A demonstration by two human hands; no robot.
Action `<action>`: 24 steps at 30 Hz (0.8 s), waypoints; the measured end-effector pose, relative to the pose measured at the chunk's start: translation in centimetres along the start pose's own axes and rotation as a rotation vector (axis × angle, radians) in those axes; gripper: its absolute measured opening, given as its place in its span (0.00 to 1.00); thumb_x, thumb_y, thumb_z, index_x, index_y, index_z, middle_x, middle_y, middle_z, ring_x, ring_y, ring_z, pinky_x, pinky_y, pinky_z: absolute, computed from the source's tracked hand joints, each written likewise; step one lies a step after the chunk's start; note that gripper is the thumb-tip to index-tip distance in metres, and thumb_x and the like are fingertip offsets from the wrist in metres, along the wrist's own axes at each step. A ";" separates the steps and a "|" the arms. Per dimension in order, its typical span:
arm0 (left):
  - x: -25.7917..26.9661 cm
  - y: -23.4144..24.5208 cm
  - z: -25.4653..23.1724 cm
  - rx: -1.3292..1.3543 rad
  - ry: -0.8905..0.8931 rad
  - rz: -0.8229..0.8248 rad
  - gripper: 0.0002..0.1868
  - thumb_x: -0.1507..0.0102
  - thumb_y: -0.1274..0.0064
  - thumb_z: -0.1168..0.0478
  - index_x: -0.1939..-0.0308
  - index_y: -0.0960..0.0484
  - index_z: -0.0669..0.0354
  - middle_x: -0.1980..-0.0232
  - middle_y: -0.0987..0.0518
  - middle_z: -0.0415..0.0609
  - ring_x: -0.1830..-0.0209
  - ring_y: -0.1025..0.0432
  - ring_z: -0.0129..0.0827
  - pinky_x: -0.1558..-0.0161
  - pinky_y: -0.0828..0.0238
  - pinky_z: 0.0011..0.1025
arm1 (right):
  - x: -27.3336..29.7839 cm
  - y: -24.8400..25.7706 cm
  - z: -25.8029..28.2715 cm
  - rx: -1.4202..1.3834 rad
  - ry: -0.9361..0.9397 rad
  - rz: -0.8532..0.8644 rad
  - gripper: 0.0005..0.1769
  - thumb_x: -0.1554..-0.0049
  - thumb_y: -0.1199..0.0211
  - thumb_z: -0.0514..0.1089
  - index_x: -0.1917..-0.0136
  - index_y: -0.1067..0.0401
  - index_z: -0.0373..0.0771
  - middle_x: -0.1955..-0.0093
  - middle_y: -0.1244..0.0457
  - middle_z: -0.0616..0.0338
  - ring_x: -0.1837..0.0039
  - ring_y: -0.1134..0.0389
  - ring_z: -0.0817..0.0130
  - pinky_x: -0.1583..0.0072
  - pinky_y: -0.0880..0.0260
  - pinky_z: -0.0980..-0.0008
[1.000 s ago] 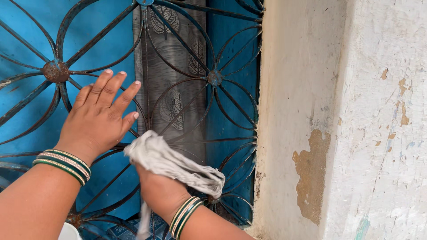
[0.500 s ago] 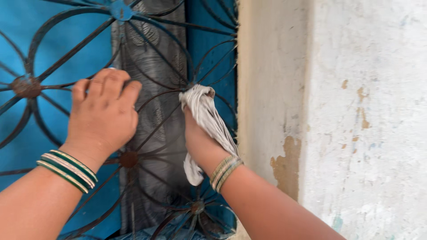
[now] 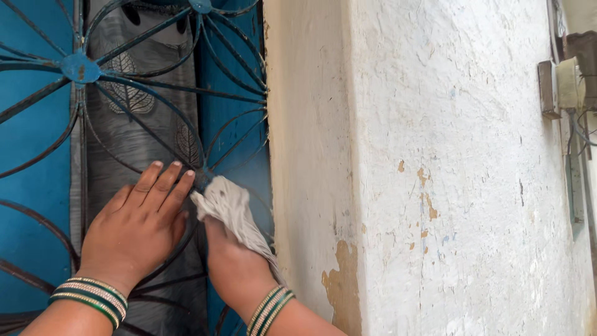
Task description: The person cleans a blue window with black metal grilles by hand using a cloth and a bucket of water.
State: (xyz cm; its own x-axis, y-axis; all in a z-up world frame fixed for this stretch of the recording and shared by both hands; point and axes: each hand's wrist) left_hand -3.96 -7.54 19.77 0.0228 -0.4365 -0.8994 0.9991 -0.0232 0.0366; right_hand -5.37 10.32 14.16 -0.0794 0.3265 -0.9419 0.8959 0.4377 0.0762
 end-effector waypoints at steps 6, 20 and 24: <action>0.4 -0.6 0.1 -0.089 0.039 0.029 0.32 0.39 0.56 0.51 0.28 0.34 0.46 0.29 0.30 0.37 0.27 0.38 0.29 0.35 0.35 0.33 | -1.1 -2.2 0.5 0.050 0.035 0.055 0.28 0.44 0.43 0.36 0.31 0.35 0.25 0.34 0.38 0.29 0.29 0.38 0.36 0.27 0.39 0.53; 1.1 -2.2 0.4 -0.133 0.007 -0.096 0.30 0.36 0.59 0.55 0.29 0.32 0.55 0.32 0.24 0.42 0.27 0.34 0.32 0.35 0.34 0.33 | -5.1 -2.0 -0.5 -0.066 0.061 -0.016 0.24 0.50 0.44 0.33 0.39 0.34 0.22 0.45 0.36 0.37 0.42 0.32 0.48 0.38 0.32 0.60; 0.5 -1.8 0.3 -0.076 0.009 -0.140 0.33 0.38 0.59 0.55 0.27 0.32 0.55 0.33 0.24 0.44 0.28 0.33 0.33 0.36 0.35 0.34 | -2.8 0.0 0.6 -0.045 0.027 -0.065 0.19 0.49 0.44 0.35 0.43 0.34 0.30 0.47 0.36 0.41 0.42 0.32 0.44 0.40 0.31 0.58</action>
State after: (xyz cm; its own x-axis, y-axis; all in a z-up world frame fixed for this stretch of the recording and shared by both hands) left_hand -5.71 -7.98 19.36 -0.1170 -0.4259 -0.8972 0.9924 -0.0149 -0.1224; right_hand -4.89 8.89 16.58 -0.1490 0.3179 -0.9363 0.8678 0.4961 0.0303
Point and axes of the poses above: each hand's wrist, its own x-axis away from the middle knuckle, its own y-axis out of the back of the hand, z = x × y
